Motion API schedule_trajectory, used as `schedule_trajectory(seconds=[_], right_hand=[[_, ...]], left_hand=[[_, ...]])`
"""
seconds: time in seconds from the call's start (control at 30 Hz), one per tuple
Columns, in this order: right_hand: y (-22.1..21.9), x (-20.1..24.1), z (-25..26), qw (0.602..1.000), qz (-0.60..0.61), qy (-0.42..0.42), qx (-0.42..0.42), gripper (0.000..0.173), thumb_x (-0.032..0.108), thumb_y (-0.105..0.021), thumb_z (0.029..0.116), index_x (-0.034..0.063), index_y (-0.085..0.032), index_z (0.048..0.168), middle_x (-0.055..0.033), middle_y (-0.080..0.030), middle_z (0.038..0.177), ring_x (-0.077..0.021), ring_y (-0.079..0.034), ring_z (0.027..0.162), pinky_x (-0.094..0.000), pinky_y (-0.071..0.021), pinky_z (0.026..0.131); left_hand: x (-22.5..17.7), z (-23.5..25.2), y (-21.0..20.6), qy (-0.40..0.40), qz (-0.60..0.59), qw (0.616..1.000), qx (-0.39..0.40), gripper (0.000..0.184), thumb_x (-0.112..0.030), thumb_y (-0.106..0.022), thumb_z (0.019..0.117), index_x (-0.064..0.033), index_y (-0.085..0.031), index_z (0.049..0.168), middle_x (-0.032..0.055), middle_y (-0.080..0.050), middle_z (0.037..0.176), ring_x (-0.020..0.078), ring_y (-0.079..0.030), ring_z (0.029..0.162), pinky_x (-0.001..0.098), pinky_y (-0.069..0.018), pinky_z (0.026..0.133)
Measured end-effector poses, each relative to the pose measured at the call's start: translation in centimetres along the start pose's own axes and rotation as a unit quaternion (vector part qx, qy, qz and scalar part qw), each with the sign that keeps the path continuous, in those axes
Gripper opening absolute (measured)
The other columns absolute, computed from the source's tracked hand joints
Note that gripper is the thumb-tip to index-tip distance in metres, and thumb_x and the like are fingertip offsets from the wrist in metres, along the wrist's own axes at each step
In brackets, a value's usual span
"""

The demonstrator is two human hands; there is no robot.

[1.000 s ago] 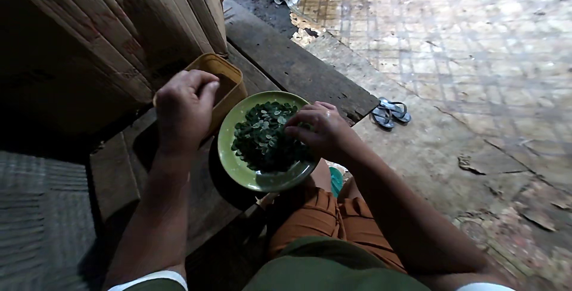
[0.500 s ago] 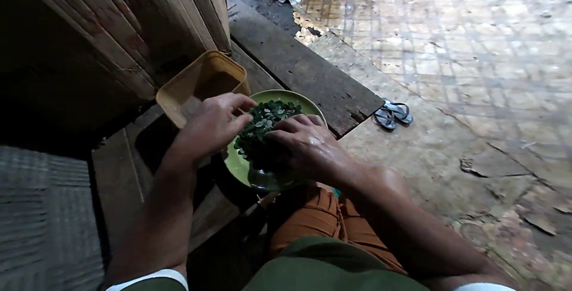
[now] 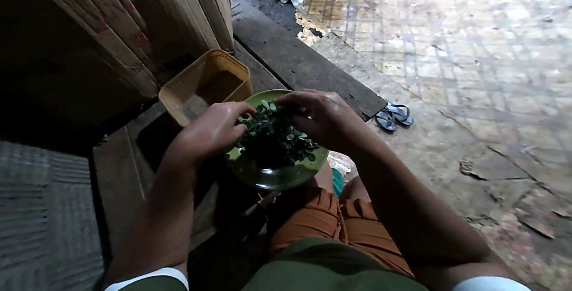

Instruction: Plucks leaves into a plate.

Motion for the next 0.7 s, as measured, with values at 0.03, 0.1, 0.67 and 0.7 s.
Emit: schedule_trajectory(seconds=[0.03, 0.1, 0.67, 0.7], right_hand=[[0.0, -0.1, -0.2, 1.000, 0.020, -0.009, 0.006, 0.029, 0.009, -0.065, 0.0982, 0.0108, -0.070, 0.126, -0.0063, -0.072, 0.116, -0.0150, -0.071, 0.100, -0.0351, -0.0596, 0.088], [-0.1, -0.2, -0.6, 0.999, 0.040, -0.025, 0.004, 0.030, 0.009, -0.066, 0.0977, 0.0106, -0.069, 0.128, -0.0068, -0.071, 0.115, -0.0147, -0.071, 0.098, -0.0336, -0.0599, 0.085], [-0.2, -1.1, -5.2, 0.970, -0.241, -0.020, -0.010, 0.037, 0.011, -0.074, 0.0885, 0.0139, -0.071, 0.125, -0.0120, -0.073, 0.110, -0.0349, -0.069, 0.102, -0.0542, -0.0538, 0.085], [-0.4, -1.1, -5.2, 0.966, -0.259, -0.020, -0.016, 0.036, 0.011, -0.076, 0.0870, 0.0133, -0.072, 0.123, -0.0124, -0.073, 0.104, -0.0354, -0.069, 0.097, -0.0544, -0.0524, 0.083]], left_hand=[[0.0, 0.0, 0.1, -0.003, 0.004, 1.000, -0.007, 0.031, -0.005, -0.061, 0.1006, -0.0084, -0.065, 0.131, 0.0126, -0.068, 0.123, 0.0252, -0.069, 0.103, 0.0480, -0.0552, 0.092], [0.1, 0.0, 0.1, -0.009, 0.011, 1.000, -0.012, 0.031, -0.005, -0.060, 0.1013, -0.0092, -0.065, 0.131, 0.0114, -0.068, 0.124, 0.0241, -0.068, 0.104, 0.0466, -0.0553, 0.093], [-1.1, 1.3, -3.2, -0.109, -0.008, 0.991, -0.074, 0.025, -0.014, -0.062, 0.1002, -0.0087, -0.070, 0.124, 0.0127, -0.065, 0.121, 0.0263, -0.066, 0.105, 0.0480, -0.0560, 0.089], [-1.1, 1.3, -3.2, -0.108, -0.009, 0.990, -0.085, 0.027, -0.011, -0.059, 0.1000, -0.0091, -0.070, 0.124, 0.0124, -0.065, 0.122, 0.0256, -0.066, 0.106, 0.0471, -0.0563, 0.089]])
Point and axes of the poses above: each hand's wrist, its own z-axis towards the middle knuckle, its own y-axis out of the back of the hand, x = y × z, the point moved 2 cm from there along z, towards the middle knuckle
